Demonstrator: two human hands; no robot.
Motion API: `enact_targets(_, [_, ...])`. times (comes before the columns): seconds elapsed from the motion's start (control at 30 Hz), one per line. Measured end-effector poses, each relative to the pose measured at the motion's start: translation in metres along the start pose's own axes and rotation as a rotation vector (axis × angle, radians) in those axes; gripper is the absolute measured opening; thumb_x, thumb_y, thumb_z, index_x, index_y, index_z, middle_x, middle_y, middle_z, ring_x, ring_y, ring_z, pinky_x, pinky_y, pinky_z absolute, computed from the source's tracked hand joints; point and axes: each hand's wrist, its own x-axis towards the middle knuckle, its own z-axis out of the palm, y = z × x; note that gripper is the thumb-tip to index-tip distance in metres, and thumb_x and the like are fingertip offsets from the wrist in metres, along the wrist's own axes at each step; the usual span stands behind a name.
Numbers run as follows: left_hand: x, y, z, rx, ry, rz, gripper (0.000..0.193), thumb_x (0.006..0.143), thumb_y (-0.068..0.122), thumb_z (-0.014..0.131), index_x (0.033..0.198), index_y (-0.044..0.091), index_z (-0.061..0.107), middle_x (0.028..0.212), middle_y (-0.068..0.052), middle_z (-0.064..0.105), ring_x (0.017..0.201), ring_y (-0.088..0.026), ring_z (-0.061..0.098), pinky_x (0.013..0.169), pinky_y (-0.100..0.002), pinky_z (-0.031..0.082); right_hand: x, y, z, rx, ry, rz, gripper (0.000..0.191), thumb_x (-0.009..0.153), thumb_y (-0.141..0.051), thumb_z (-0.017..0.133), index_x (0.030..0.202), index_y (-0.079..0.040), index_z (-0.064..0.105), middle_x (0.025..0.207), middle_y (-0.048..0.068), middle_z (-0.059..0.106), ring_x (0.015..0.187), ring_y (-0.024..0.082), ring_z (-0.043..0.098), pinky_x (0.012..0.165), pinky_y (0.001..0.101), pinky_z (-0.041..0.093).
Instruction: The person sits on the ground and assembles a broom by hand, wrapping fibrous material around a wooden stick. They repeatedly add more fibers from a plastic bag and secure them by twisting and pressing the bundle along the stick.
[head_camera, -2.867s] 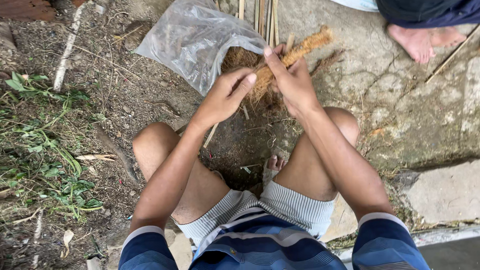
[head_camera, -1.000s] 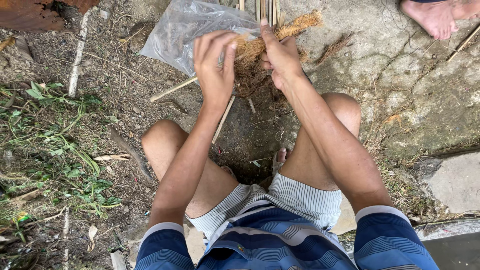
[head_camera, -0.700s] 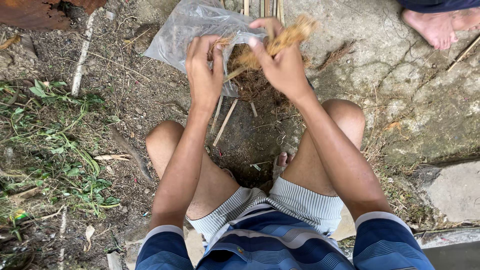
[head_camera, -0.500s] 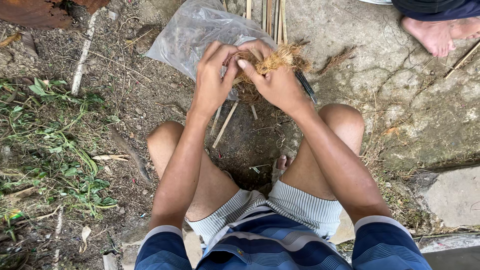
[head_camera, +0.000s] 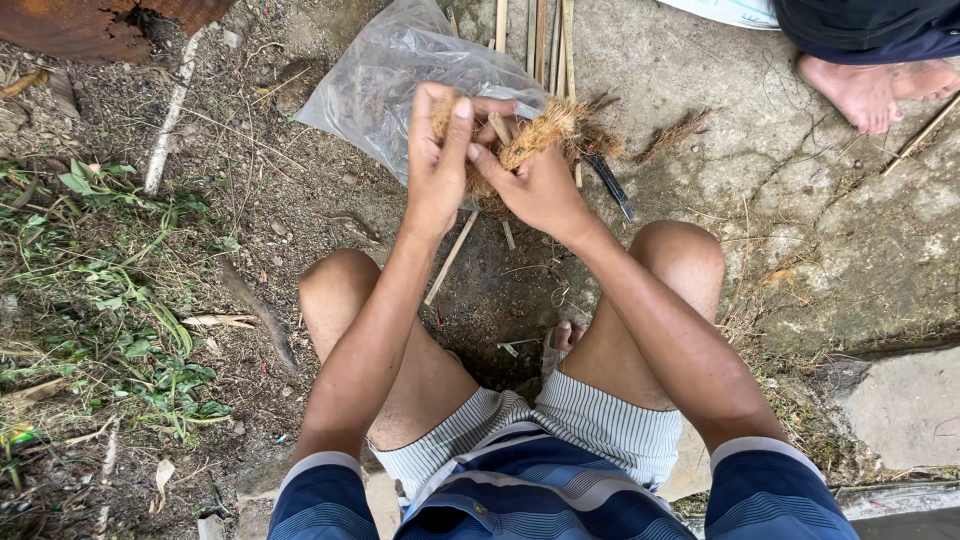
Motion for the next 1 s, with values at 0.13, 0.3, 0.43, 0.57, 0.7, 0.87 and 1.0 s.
enact_targets(0.13, [0.006, -0.005, -0.023, 0.027, 0.151, 0.042, 0.01, 0.111, 0.009, 0.044, 0.12, 0.013, 0.045, 0.082, -0.001, 0.054, 0.077, -0.014, 0.053, 0.076, -0.031, 0.05, -0.004, -0.004, -0.009, -0.143, -0.03, 0.032, 0.013, 0.105, -0.016, 0.07, 0.107, -0.006, 0.063, 0.089, 0.004, 0.057, 0.08, 0.016, 0.055, 0.074, 0.0345, 0.047])
enact_targets(0.3, [0.002, -0.01, -0.05, 0.091, 0.061, -0.097, 0.023, 0.111, 0.017, 0.037, 0.105, 0.008, 0.057, 0.093, 0.004, 0.053, 0.079, -0.01, 0.042, 0.075, -0.025, 0.044, -0.002, -0.009, -0.024, -0.229, 0.068, 0.022, 0.019, 0.107, -0.021, 0.07, 0.118, -0.005, 0.065, 0.093, 0.007, 0.054, 0.082, 0.018, 0.046, 0.077, 0.0332, 0.043])
enact_targets(0.43, [0.004, -0.012, -0.042, 0.342, 0.171, 0.059, 0.048, 0.118, 0.025, 0.05, 0.074, 0.007, 0.051, 0.074, 0.004, 0.044, 0.071, -0.011, 0.04, 0.069, -0.027, 0.039, -0.002, -0.019, -0.028, -0.088, 0.062, -0.029, 0.019, 0.111, -0.021, 0.065, 0.122, -0.006, 0.06, 0.107, 0.002, 0.064, 0.093, 0.009, 0.055, 0.083, 0.0277, 0.046])
enact_targets(0.57, [0.001, -0.003, -0.033, 0.493, 0.137, 0.113, 0.04, 0.111, 0.02, 0.056, 0.075, 0.004, 0.062, 0.074, 0.002, 0.053, 0.072, -0.009, 0.046, 0.068, -0.028, 0.041, -0.001, -0.03, -0.029, -0.088, 0.056, 0.135, 0.021, 0.106, -0.021, 0.066, 0.12, -0.006, 0.062, 0.098, 0.001, 0.065, 0.073, 0.009, 0.048, 0.068, 0.0278, 0.041])
enact_targets(0.7, [0.003, -0.006, -0.026, 0.528, 0.238, 0.01, 0.04, 0.108, 0.014, 0.063, 0.079, 0.0, 0.04, 0.074, -0.002, 0.035, 0.069, -0.009, 0.031, 0.06, -0.028, 0.028, 0.001, -0.035, -0.029, -0.1, 0.066, 0.243, 0.021, 0.102, -0.021, 0.066, 0.117, -0.007, 0.062, 0.098, 0.0, 0.068, 0.063, 0.008, 0.046, 0.058, 0.0283, 0.036])
enact_targets(0.87, [0.001, -0.012, -0.029, 0.504, 0.167, 0.062, 0.02, 0.112, 0.02, 0.052, 0.099, 0.004, 0.049, 0.09, -0.001, 0.046, 0.08, -0.006, 0.043, 0.07, -0.024, 0.04, 0.003, -0.038, -0.029, -0.048, 0.081, -0.072, 0.018, 0.11, -0.018, 0.065, 0.121, -0.005, 0.06, 0.105, 0.002, 0.067, 0.089, 0.004, 0.056, 0.078, 0.0251, 0.047])
enact_targets(1.0, [0.001, -0.005, -0.029, 0.559, 0.131, -0.098, 0.034, 0.118, 0.022, 0.04, 0.093, 0.003, 0.054, 0.083, -0.004, 0.05, 0.075, -0.009, 0.046, 0.068, -0.025, 0.042, 0.001, -0.036, -0.031, -0.084, 0.084, 0.288, 0.021, 0.101, -0.02, 0.066, 0.117, -0.007, 0.062, 0.093, -0.001, 0.068, 0.054, 0.007, 0.04, 0.049, 0.028, 0.029])
